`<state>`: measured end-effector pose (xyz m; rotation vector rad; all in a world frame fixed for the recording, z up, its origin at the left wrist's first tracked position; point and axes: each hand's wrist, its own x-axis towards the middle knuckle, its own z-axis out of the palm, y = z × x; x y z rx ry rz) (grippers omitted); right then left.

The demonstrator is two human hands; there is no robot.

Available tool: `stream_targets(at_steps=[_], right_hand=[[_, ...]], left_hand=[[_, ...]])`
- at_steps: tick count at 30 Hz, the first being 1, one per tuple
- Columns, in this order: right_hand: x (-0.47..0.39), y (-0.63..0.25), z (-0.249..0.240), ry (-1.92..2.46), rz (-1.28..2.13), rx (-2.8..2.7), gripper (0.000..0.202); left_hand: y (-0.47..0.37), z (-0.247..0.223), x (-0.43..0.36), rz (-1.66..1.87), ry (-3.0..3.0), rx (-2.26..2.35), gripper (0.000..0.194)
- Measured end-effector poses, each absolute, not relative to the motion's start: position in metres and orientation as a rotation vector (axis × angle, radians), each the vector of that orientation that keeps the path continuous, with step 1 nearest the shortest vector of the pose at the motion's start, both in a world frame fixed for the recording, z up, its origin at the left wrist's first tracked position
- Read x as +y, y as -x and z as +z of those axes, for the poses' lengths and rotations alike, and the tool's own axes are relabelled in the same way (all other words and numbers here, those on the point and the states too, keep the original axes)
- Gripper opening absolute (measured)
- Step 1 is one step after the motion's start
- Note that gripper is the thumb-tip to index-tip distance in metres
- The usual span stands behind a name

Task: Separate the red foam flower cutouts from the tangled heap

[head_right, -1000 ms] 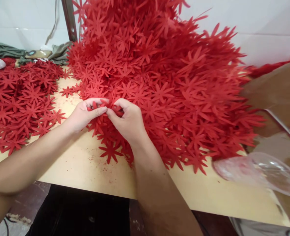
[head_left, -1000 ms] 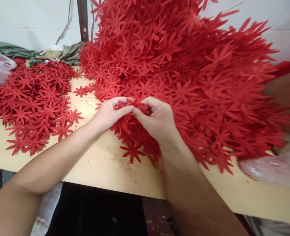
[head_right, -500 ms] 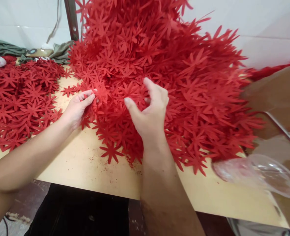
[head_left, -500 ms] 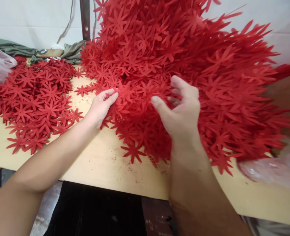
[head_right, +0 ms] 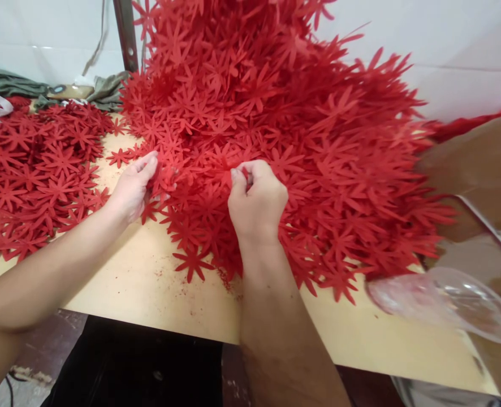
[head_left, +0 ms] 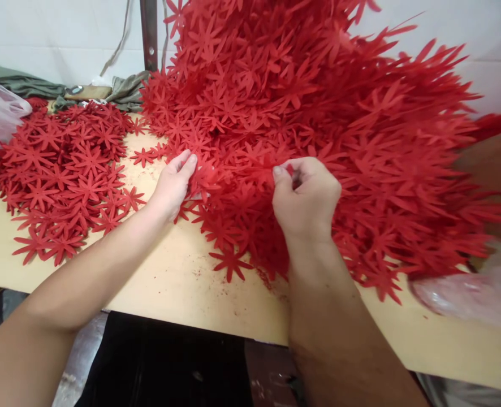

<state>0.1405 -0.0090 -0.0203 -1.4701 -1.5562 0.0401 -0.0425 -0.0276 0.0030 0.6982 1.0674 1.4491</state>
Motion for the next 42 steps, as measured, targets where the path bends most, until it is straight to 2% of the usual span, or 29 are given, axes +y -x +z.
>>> stream_targets(at_steps=[4,6,9,12,14,18,24,27,30,34,39,42], right_hand=[[0.0,-0.144,-0.031,1.413,0.028,-1.448,0.017],[0.002,-0.146,-0.034,1.349,-0.016,-1.453,0.019],[-0.004,-0.144,-0.027,1.287,-0.142,-1.512,0.033],[-0.02,-0.134,-0.013,1.244,-0.226,-1.557,0.032],[-0.03,-0.124,-0.008,1.155,-0.099,-1.622,0.029],[-0.04,-0.101,-0.014,0.978,0.402,-1.747,0.036],[-0.034,-0.09,-0.028,0.908,0.86,-1.56,0.032],[-0.033,-0.09,-0.026,0.89,0.988,-1.482,0.035],[-0.033,-0.089,-0.025,0.98,1.052,-1.409,0.04],[-0.032,-0.088,-0.028,1.018,1.091,-1.396,0.032],[-0.03,-0.092,-0.026,1.108,0.867,-1.411,0.01],[-0.03,-0.094,-0.022,1.138,0.766,-1.411,0.006]], left_hand=[[0.043,0.005,-0.03,1.387,-0.685,1.072,0.064],[0.043,0.007,-0.031,1.368,-0.689,1.07,0.064],[0.042,0.009,-0.032,1.368,-0.751,1.071,0.045],[0.038,0.01,-0.033,1.36,-0.847,1.113,0.018],[0.034,0.01,-0.035,1.357,-0.888,1.149,0.011],[0.028,0.007,-0.035,1.337,-0.937,1.125,0.019],[0.027,0.001,-0.033,1.292,-1.121,1.134,0.014],[0.029,-0.001,-0.033,1.279,-1.123,1.097,0.018],[0.031,-0.003,-0.033,1.34,-1.014,1.107,0.013],[0.032,-0.002,-0.035,1.374,-0.885,1.149,0.007],[0.028,0.004,-0.038,1.381,-0.833,1.128,0.007],[0.03,0.004,-0.036,1.407,-0.774,1.131,0.008]])
